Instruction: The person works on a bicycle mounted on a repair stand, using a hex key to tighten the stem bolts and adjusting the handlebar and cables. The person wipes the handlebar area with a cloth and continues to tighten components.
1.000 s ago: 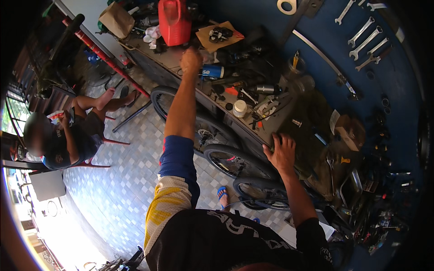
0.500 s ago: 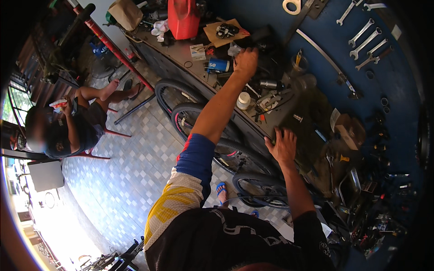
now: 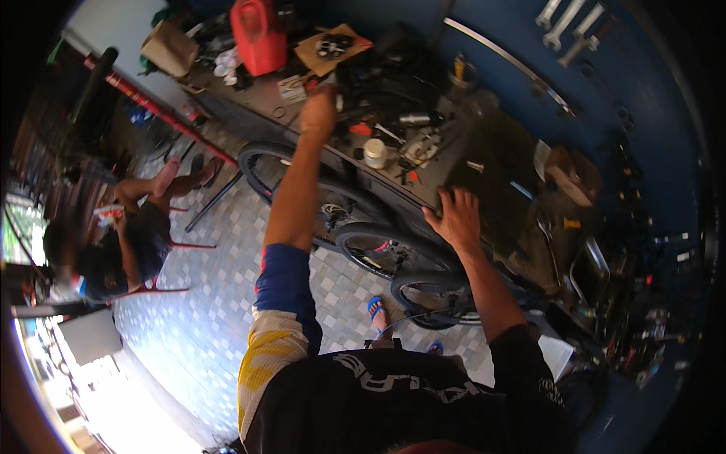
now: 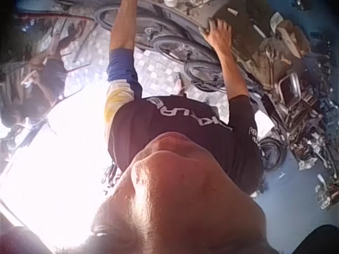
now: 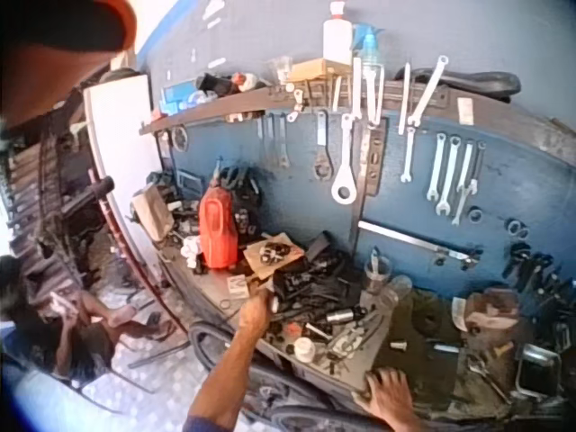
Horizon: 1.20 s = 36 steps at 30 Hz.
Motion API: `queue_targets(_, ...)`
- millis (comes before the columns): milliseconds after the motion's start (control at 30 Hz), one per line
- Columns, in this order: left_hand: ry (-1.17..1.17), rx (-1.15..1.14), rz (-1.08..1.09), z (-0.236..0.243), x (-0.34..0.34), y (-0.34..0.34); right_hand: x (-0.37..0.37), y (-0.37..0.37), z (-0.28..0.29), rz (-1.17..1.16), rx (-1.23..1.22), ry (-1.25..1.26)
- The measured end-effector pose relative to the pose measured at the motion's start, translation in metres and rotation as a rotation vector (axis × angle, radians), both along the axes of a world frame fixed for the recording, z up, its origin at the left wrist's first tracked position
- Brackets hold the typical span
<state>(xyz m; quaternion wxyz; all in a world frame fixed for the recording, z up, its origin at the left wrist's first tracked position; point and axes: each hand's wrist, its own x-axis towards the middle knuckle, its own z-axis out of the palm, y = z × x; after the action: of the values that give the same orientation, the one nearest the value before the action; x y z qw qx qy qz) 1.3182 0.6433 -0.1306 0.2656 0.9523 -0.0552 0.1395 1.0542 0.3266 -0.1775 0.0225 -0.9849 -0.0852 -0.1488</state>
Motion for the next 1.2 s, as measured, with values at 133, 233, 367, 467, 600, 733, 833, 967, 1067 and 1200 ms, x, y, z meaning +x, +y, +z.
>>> queue_targets(133,-0.332,-0.083,0.240,-0.007,-0.023,0.056,0.001,0.005,0.003,0.040,0.023,-0.031)
queue_targets(233,-0.410,-0.145,0.228,-0.009,-0.079,0.060,0.001,0.003,0.003,0.042,0.040,-0.045)
queue_targets(367,-0.258,-0.273,0.125,-0.032,-0.194,0.009,-0.003,-0.011,-0.004,0.056,0.130,-0.055)
queue_targets(467,-0.080,-0.270,0.034,-0.095,-0.299,-0.022,-0.004,-0.015,-0.008,0.078,0.427,-0.211)
queue_targets(600,0.285,-0.309,-0.119,-0.175,-0.446,-0.073,-0.041,-0.030,0.026,0.004,0.594,-0.453)
queue_targets(733,0.600,-0.361,-0.271,-0.185,-0.566,-0.102,-0.146,-0.046,0.039,0.068,0.642,-0.446)
queue_targets(833,0.665,-0.276,-0.395,-0.178,-0.601,-0.107,-0.256,-0.077,0.008,-0.078,0.641,-0.328)
queue_targets(967,0.519,-0.175,-0.456,-0.188,-0.589,-0.108,-0.423,-0.127,-0.045,-0.396,0.688,-0.211)
queue_targets(1067,0.155,0.004,-0.538,-0.171,-0.567,-0.119,-0.537,-0.170,-0.068,-0.685,0.794,-0.230)
queue_targets(1200,0.283,-0.028,-0.489,-0.118,-0.597,-0.205,-0.677,-0.245,-0.073,-0.906,0.681,-0.473)
